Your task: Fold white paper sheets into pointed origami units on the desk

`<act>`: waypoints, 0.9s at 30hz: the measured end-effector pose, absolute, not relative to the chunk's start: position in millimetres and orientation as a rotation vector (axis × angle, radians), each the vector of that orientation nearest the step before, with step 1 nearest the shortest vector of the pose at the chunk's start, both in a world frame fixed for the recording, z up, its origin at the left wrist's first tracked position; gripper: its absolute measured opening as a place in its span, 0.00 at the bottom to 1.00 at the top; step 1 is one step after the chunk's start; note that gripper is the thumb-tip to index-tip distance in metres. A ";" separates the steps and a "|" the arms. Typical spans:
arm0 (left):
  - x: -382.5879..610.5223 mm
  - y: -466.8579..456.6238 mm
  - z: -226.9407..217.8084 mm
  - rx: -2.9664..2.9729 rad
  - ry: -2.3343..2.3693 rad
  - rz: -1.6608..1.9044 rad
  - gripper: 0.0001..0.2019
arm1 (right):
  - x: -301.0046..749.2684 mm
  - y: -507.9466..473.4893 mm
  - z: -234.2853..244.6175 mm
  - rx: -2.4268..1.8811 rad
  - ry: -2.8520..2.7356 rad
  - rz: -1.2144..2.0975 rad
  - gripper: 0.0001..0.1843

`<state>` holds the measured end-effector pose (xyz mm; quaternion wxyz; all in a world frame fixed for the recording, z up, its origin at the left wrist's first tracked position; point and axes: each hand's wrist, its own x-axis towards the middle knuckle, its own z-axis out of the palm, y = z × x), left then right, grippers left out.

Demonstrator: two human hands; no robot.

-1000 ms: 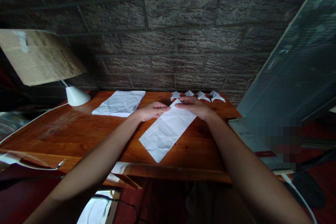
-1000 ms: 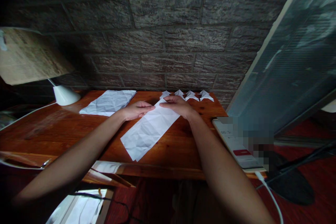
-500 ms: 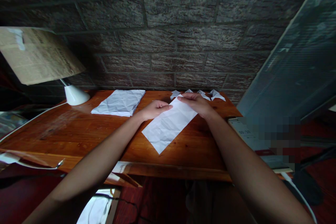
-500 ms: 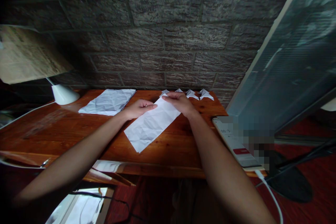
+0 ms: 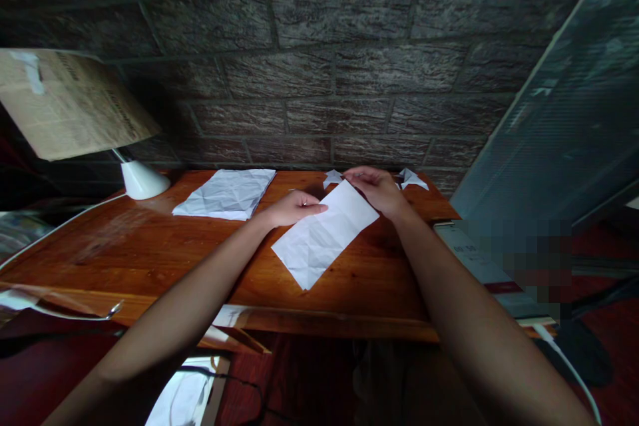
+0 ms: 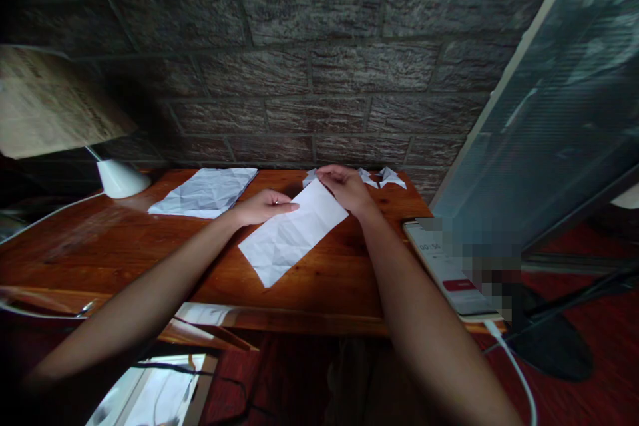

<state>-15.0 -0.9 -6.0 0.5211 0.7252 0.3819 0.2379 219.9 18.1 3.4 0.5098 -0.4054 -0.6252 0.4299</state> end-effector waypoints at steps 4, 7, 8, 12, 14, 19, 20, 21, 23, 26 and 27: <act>-14.9 -1.6 -5.8 1.780 0.921 0.630 0.24 | 226.1 19.0 7.7 -1.007 -1.382 1.075 0.20; -15.1 -1.4 -4.9 1.784 0.914 0.643 0.23 | 223.8 12.8 11.1 -0.983 -1.465 1.091 0.20; -15.3 -1.1 -4.8 1.789 0.911 0.637 0.23 | 222.2 10.5 11.6 -0.982 -1.520 1.103 0.21; -15.4 -0.5 -5.2 1.826 0.901 0.620 0.23 | 216.8 5.4 10.5 -1.023 -1.677 1.174 0.22; -14.8 -0.9 -5.1 1.833 0.891 0.621 0.23 | 215.5 4.9 9.6 -1.053 -1.720 1.190 0.22; -12.8 -3.3 -3.6 1.849 0.884 0.617 0.22 | 211.7 2.6 9.5 -1.080 -1.768 1.138 0.19; -12.5 -3.8 -3.5 1.860 0.880 0.620 0.22 | 210.3 1.9 9.6 -1.078 -1.776 1.129 0.18; -12.1 -4.3 -3.4 1.873 0.870 0.622 0.22 | 208.9 1.2 9.6 -1.072 -1.784 1.119 0.17; -11.1 -5.3 -3.4 1.896 0.845 0.622 0.22 | 206.1 0.2 9.5 -1.051 -1.809 1.093 0.14; -9.6 -6.8 -2.7 1.913 0.815 0.621 0.22 | 203.3 -0.6 9.4 -1.038 -1.842 1.046 0.11; -9.1 -7.2 -2.1 1.911 0.812 0.623 0.22 | 202.9 -1.0 9.6 -1.046 -1.838 1.039 0.12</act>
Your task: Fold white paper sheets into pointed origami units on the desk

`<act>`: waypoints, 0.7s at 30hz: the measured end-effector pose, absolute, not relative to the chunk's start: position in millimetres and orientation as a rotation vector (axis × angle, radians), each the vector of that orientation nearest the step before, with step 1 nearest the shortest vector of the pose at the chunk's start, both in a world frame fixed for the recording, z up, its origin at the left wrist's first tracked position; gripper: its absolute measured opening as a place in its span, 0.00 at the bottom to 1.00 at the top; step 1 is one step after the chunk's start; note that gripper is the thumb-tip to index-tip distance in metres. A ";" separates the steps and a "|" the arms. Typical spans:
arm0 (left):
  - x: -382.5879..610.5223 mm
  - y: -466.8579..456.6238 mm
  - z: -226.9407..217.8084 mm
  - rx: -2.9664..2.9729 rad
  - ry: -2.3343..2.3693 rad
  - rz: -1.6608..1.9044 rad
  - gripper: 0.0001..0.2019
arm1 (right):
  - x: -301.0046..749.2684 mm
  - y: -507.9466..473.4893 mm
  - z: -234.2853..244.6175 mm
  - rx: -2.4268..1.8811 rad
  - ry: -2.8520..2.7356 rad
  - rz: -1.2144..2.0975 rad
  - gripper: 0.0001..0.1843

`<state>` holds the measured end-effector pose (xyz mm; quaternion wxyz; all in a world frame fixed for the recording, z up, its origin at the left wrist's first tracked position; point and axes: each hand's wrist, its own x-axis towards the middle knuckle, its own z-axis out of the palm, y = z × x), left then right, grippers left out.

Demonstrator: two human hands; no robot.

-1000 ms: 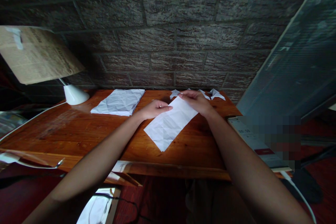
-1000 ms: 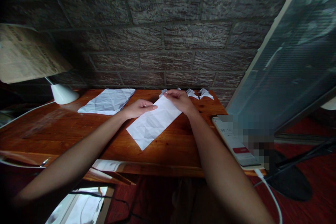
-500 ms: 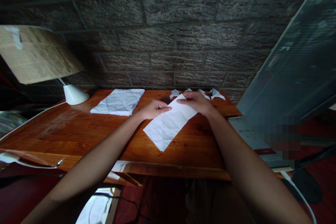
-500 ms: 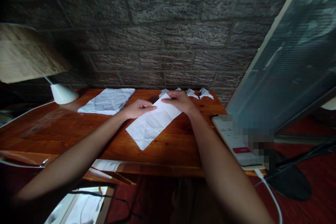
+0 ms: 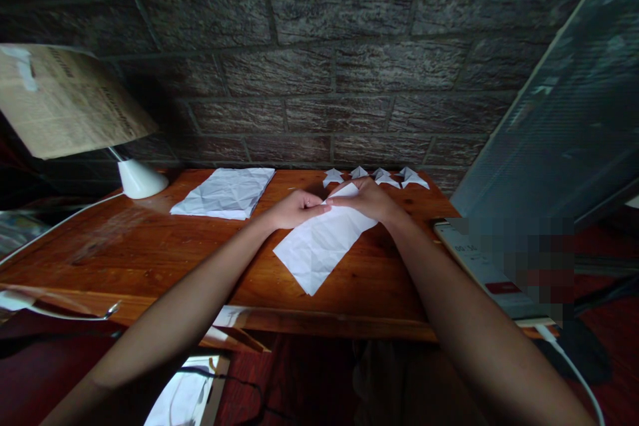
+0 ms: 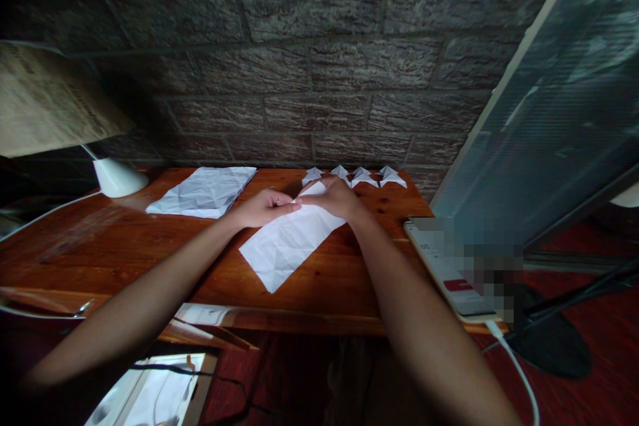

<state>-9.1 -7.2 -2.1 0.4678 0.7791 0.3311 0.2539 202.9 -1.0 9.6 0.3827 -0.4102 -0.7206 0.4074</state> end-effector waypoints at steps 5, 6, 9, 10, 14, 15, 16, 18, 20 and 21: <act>-7.9 -8.6 1.7 1.878 0.823 0.641 0.23 | 204.0 -4.4 12.6 -1.147 -1.700 1.130 0.18; -8.0 -8.8 2.2 1.877 0.829 0.645 0.23 | 204.9 -4.8 13.4 -1.153 -1.679 1.142 0.19; -8.6 -9.2 2.1 1.880 0.849 0.644 0.24 | 209.4 -4.0 14.7 -1.108 -1.662 1.144 0.21; -8.8 -9.1 1.6 1.879 0.854 0.639 0.24 | 211.4 -3.0 14.7 -1.089 -1.658 1.145 0.22; -9.4 -7.6 -0.9 1.877 0.863 0.619 0.24 | 218.6 2.8 12.5 -1.054 -1.590 1.155 0.20; -9.5 -7.3 -1.1 1.878 0.864 0.617 0.24 | 219.8 4.1 11.7 -1.048 -1.571 1.156 0.20; -9.5 -7.1 -1.1 1.877 0.866 0.617 0.24 | 220.5 5.2 11.1 -1.046 -1.555 1.157 0.20; -9.4 -7.1 -0.4 1.868 0.870 0.620 0.24 | 221.1 6.5 10.2 -1.046 -1.537 1.161 0.20; -9.5 -7.4 0.8 1.855 0.873 0.625 0.24 | 220.8 6.5 9.9 -1.037 -1.532 1.168 0.20; -9.7 -7.5 1.2 1.849 0.873 0.624 0.24 | 220.5 6.1 9.9 -1.027 -1.531 1.173 0.20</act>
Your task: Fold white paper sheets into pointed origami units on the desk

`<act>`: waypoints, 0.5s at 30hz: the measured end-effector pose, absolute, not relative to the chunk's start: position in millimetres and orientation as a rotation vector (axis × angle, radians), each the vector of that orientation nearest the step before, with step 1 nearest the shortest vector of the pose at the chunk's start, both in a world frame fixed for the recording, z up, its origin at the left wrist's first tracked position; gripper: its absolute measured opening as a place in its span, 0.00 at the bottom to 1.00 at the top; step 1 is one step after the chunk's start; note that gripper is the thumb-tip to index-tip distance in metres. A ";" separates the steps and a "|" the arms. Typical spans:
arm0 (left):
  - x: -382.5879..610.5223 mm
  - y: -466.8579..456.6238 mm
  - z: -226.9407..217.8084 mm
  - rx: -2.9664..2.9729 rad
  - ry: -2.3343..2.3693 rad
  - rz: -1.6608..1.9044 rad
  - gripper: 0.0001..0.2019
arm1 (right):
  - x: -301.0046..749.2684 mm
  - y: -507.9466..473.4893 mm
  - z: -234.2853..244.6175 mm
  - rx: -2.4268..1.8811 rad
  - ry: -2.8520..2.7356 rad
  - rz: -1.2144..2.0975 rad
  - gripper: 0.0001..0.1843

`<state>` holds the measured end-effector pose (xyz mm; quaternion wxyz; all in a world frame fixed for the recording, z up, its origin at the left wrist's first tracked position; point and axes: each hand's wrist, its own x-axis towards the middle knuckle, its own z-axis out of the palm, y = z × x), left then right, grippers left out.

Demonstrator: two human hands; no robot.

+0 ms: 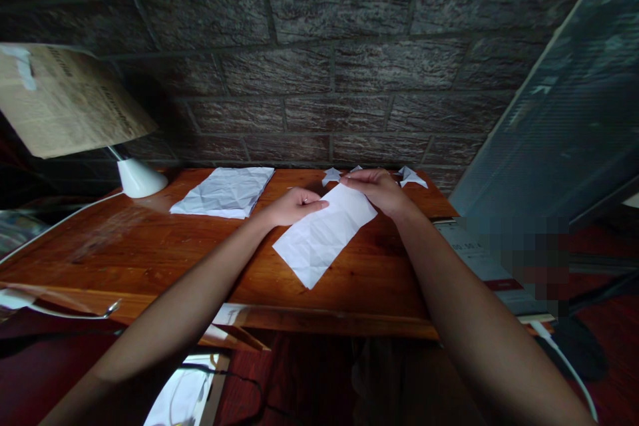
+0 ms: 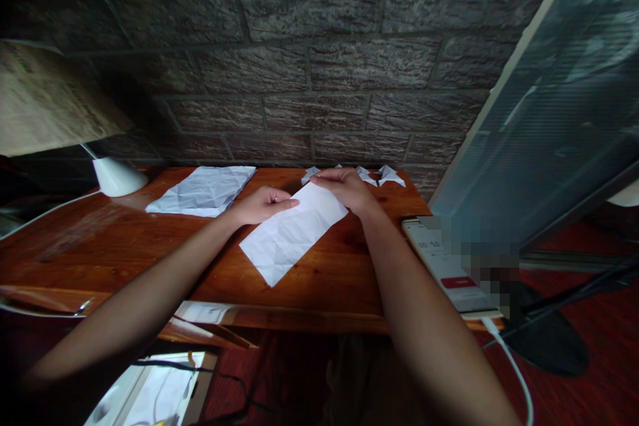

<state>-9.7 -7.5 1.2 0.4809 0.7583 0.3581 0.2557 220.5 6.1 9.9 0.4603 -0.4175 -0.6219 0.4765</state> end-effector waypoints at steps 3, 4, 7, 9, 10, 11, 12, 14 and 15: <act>-10.7 -7.3 1.3 1.838 0.880 0.610 0.24 | 219.5 4.0 10.5 -1.007 -1.528 1.198 0.21; -11.2 -6.9 0.9 1.839 0.884 0.606 0.24 | 219.1 3.3 10.8 -1.009 -1.526 1.209 0.21; -12.8 -5.4 -1.1 1.855 0.894 0.600 0.24 | 218.2 2.4 11.4 -1.006 -1.510 1.228 0.21; -13.5 -4.6 -2.4 1.875 0.889 0.593 0.25 | 218.1 3.1 11.5 -0.993 -1.501 1.218 0.19; -13.7 -4.3 -2.8 1.883 0.883 0.589 0.25 | 218.2 3.7 11.3 -0.989 -1.504 1.209 0.18; -13.8 -4.1 -3.0 1.891 0.877 0.587 0.25 | 218.3 4.5 11.0 -0.987 -1.509 1.197 0.18; -13.7 -4.2 -3.0 1.896 0.873 0.588 0.25 | 218.5 5.2 10.7 -0.985 -1.518 1.187 0.18; -13.4 -4.7 -2.5 1.897 0.870 0.595 0.25 | 218.8 6.2 10.0 -0.987 -1.523 1.174 0.18; -13.1 -5.1 -2.1 1.892 0.871 0.597 0.25 | 218.9 6.3 9.8 -0.988 -1.518 1.174 0.18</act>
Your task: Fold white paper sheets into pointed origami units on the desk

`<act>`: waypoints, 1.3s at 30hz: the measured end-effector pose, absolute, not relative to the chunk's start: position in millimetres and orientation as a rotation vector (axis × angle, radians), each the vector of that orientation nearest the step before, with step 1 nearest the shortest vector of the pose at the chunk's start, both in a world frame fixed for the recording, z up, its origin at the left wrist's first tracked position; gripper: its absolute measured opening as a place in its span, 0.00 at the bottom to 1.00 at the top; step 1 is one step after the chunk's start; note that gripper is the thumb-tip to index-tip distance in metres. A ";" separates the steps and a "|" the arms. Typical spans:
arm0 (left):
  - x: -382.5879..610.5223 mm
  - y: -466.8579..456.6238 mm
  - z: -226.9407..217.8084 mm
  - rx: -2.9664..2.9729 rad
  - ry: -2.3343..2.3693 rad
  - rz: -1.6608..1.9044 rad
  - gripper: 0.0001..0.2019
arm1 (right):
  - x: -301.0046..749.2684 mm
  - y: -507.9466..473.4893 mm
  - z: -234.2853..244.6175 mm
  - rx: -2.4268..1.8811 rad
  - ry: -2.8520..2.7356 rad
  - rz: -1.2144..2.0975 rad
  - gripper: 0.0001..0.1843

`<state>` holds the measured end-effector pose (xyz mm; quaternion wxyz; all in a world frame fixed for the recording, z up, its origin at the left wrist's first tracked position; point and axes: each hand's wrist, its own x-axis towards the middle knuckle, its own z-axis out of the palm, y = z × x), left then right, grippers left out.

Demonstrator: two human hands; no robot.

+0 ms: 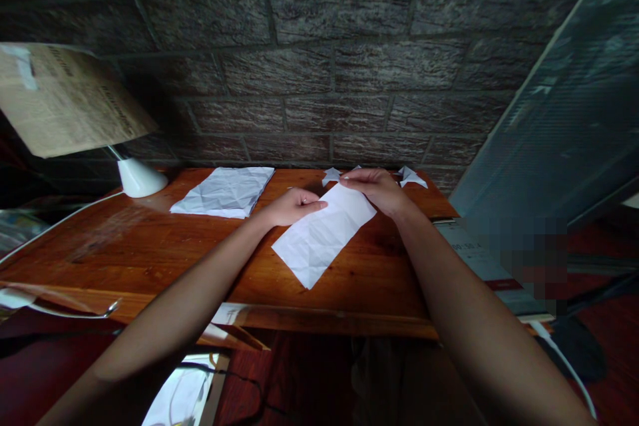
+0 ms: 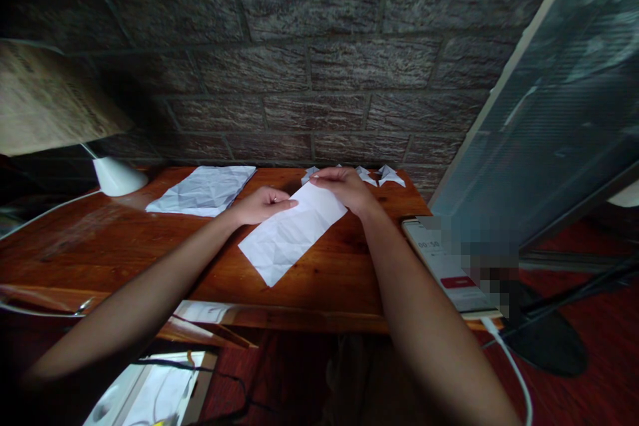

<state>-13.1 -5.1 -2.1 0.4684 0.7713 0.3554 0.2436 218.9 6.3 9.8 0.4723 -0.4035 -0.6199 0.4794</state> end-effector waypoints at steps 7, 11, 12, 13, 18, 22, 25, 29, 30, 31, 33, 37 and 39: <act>-11.9 -6.6 -1.2 1.866 0.884 0.589 0.25 | 217.3 4.2 10.6 -1.045 -1.514 1.195 0.21; -11.9 -6.4 -2.0 1.880 0.881 0.590 0.25 | 216.4 5.0 10.7 -1.010 -1.507 1.191 0.20; -11.9 -6.3 -2.2 1.887 0.881 0.591 0.25 | 216.4 5.2 10.7 -0.996 -1.512 1.185 0.20; -11.8 -6.2 -2.3 1.896 0.882 0.592 0.25 | 216.6 5.3 10.6 -0.985 -1.522 1.176 0.19; -11.0 -6.5 -1.5 1.905 0.887 0.606 0.26 | 217.8 4.2 10.9 -1.020 -1.555 1.127 0.18; -9.8 -7.4 -0.6 1.881 0.862 0.613 0.25 | 217.5 4.1 10.5 -1.039 -1.514 1.176 0.21; -9.1 -7.2 -1.3 1.874 0.863 0.621 0.24 | 216.3 5.1 9.7 -1.025 -1.508 1.165 0.21; -9.0 -6.7 -2.2 1.849 0.862 0.641 0.24 | 213.3 4.7 9.8 -1.002 -1.527 1.108 0.21; -9.2 -6.7 -2.2 1.838 0.860 0.648 0.24 | 212.6 4.5 10.0 -0.994 -1.530 1.087 0.21; -9.5 -6.7 -2.2 1.825 0.858 0.653 0.23 | 212.0 4.5 10.1 -0.985 -1.532 1.062 0.21; -10.2 -6.6 -2.3 1.803 0.858 0.639 0.22 | 211.7 5.9 9.9 -0.968 -1.531 1.003 0.22; -11.6 -5.7 -3.6 1.764 0.871 0.556 0.20 | 217.1 15.8 6.7 -0.982 -1.518 0.824 0.23; -12.0 -5.4 -4.3 1.728 0.865 0.533 0.18 | 222.1 22.7 4.3 -1.005 -1.513 0.721 0.22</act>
